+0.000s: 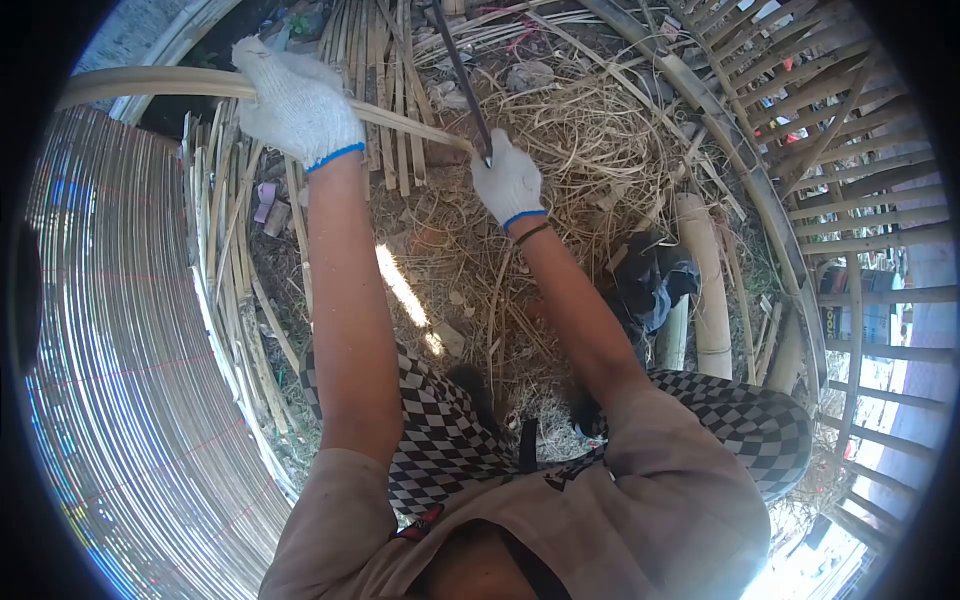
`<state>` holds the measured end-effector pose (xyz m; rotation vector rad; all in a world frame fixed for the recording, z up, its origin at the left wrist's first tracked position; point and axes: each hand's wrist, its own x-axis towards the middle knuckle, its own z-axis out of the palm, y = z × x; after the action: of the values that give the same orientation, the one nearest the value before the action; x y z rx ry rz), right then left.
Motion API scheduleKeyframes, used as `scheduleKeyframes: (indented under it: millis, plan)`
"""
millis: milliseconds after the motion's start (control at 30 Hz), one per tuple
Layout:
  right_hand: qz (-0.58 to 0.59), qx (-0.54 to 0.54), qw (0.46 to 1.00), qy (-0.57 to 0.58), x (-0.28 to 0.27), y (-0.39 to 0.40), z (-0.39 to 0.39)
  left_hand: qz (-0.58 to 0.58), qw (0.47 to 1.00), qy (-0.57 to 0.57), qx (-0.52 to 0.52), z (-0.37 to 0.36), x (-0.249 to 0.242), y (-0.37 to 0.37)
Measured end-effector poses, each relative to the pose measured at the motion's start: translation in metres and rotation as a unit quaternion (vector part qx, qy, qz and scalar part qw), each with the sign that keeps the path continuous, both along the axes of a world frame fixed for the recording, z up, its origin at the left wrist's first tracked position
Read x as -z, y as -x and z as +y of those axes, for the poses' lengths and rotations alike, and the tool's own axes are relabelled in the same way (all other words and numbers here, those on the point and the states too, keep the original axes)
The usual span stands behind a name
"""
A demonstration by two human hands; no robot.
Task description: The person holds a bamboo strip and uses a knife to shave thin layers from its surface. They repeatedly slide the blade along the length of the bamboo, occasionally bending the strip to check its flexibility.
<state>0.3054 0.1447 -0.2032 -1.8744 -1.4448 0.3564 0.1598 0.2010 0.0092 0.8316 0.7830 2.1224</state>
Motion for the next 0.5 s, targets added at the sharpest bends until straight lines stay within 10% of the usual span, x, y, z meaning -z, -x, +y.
scheduleKeyframes:
  millis: [500]
  plan:
    - [0.099,0.051,0.942,-0.318,-0.099,-0.01,0.0,-0.045,0.999,-0.02,0.023,0.023,0.011,0.017]
